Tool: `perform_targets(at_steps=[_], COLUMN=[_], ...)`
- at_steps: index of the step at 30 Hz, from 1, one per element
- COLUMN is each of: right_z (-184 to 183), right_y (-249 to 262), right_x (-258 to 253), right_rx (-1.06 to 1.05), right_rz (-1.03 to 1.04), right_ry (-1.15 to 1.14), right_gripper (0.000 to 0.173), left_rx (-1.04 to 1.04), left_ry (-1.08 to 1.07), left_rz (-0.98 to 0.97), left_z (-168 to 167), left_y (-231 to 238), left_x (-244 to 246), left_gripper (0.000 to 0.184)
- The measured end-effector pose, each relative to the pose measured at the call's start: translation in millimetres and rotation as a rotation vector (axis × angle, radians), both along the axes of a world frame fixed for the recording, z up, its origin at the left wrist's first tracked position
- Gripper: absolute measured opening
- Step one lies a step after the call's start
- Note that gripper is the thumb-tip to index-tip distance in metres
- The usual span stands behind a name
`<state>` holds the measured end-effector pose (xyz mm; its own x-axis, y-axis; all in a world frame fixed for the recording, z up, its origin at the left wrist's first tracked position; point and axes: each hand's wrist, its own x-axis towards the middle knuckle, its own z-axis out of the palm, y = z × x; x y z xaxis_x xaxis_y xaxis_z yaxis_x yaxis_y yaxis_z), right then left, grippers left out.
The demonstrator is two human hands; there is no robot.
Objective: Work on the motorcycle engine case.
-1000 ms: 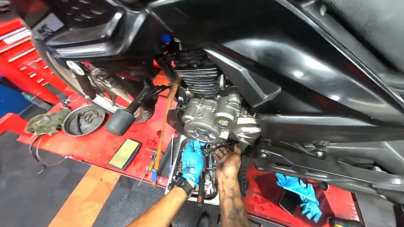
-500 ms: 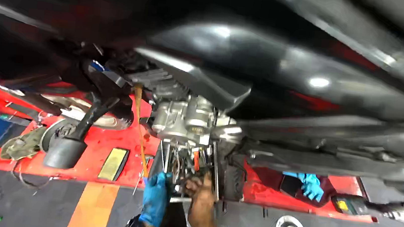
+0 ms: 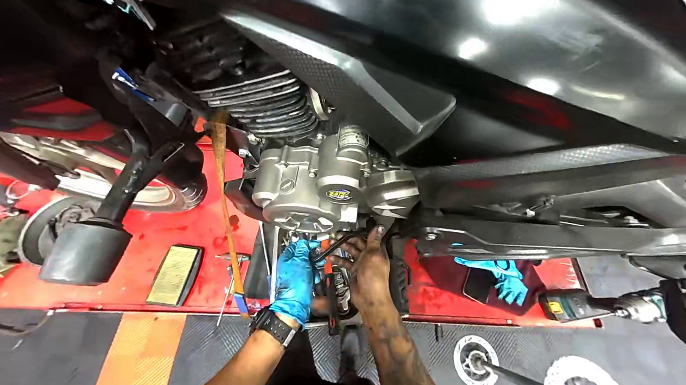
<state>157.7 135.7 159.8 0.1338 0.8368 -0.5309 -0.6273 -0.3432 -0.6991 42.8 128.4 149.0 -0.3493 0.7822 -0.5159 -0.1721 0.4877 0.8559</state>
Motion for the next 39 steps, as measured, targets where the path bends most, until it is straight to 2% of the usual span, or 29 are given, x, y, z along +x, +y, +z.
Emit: perform_targets(at_steps=[6, 13, 21, 26, 31, 36, 39], right_z=[-5.7, -9.7, -13.5, -12.9, -18.9, -4.8, -6.5], right_y=[1.8, 7.0, 18.7, 17.1, 19.1, 24.4, 25.8], right_x=[-1.8, 4.9, 2.6, -0.8, 1.0, -9.0, -10.9], right_rx=[-0.020, 0.037, 0.045, 0.056, 0.090, -0.005, 0.017], right_rz=[-0.016, 0.030, -0.015, -0.023, -0.023, -0.115, -0.127], right_ry=[-0.056, -0.075, -0.027, -0.111, -0.088, -0.074, -0.050], right_gripper=[0.061, 0.068, 0.057, 0.058, 0.058, 0.055, 0.051], left_rx=[-0.022, -0.044, -0.046, -0.011, -0.025, -0.047, -0.049], left_ry=[-0.045, -0.065, -0.076, -0.112, -0.149, -0.150, -0.147], left_rz=[0.017, 0.043, 0.116, 0.145, 0.166, 0.229, 0.254], left_z=[-16.2, -9.7, -5.1, -4.3, -14.4, -7.4, -12.2], left_y=[9.8, 6.1, 20.2, 10.7, 21.5, 18.6, 24.8], left_x=[-3.7, 10.2, 18.4, 20.5, 19.1, 23.6, 22.4], left_gripper=[0.037, 0.035, 0.034, 0.033, 0.033, 0.033, 0.033])
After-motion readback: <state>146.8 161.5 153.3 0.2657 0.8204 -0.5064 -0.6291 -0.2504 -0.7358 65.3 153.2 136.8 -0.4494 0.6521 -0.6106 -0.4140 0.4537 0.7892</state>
